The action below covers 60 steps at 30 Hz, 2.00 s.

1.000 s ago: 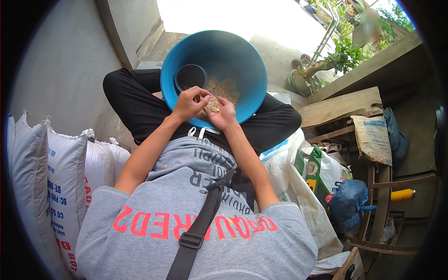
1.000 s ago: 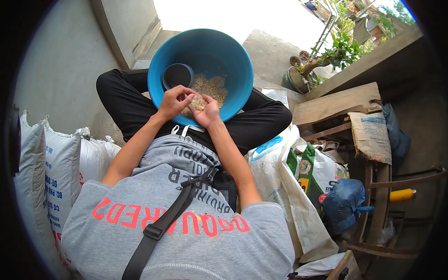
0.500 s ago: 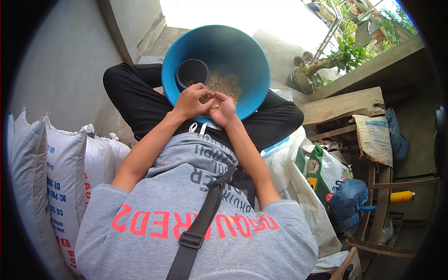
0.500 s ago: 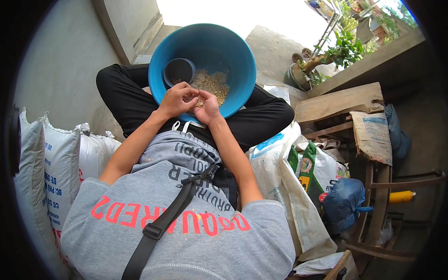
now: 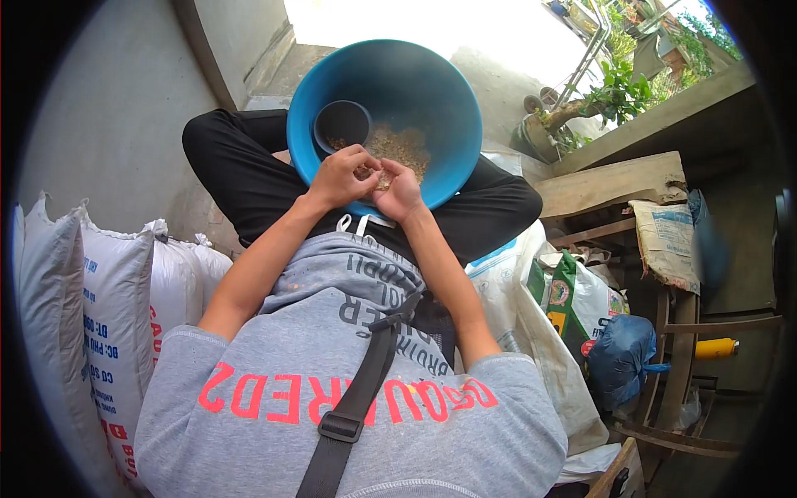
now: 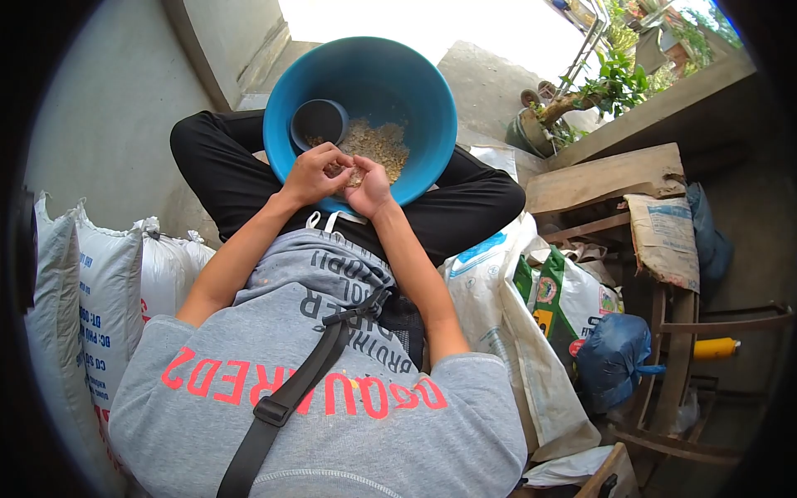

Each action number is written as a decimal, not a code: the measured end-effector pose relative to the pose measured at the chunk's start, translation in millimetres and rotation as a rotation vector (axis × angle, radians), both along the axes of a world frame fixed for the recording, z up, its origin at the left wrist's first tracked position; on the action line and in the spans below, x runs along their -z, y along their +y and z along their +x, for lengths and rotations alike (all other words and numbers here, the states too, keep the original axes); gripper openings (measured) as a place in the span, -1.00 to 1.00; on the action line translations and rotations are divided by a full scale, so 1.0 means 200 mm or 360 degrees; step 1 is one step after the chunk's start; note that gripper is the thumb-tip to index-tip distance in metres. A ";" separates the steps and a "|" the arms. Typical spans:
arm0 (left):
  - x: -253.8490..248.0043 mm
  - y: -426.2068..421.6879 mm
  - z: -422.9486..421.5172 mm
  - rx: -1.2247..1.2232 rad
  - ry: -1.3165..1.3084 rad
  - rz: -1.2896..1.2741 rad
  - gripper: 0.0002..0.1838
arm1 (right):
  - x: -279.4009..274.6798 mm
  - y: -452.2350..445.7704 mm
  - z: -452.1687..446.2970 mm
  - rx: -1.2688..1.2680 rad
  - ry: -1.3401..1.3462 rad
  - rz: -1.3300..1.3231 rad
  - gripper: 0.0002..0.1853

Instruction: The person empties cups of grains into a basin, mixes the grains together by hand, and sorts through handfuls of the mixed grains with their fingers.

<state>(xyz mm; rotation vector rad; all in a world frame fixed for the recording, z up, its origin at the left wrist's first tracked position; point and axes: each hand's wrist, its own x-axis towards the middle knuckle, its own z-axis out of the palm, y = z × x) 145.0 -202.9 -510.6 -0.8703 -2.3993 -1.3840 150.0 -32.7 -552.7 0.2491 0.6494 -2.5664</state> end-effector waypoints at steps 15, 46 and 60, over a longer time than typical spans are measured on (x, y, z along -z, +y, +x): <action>-0.01 0.00 0.00 -0.0028 0.0022 -0.0088 -0.78 | -0.02 -0.01 0.02 -0.0078 0.0133 0.0038 -0.58; 0.00 -0.01 -0.01 0.0010 -0.0111 -0.0048 -0.77 | 0.01 0.00 0.00 -0.0173 0.0150 -0.0063 -0.54; 0.01 -0.01 -0.02 0.0000 -0.0159 -0.0061 -0.77 | 0.07 0.01 -0.02 -0.0232 0.0216 -0.0144 -0.56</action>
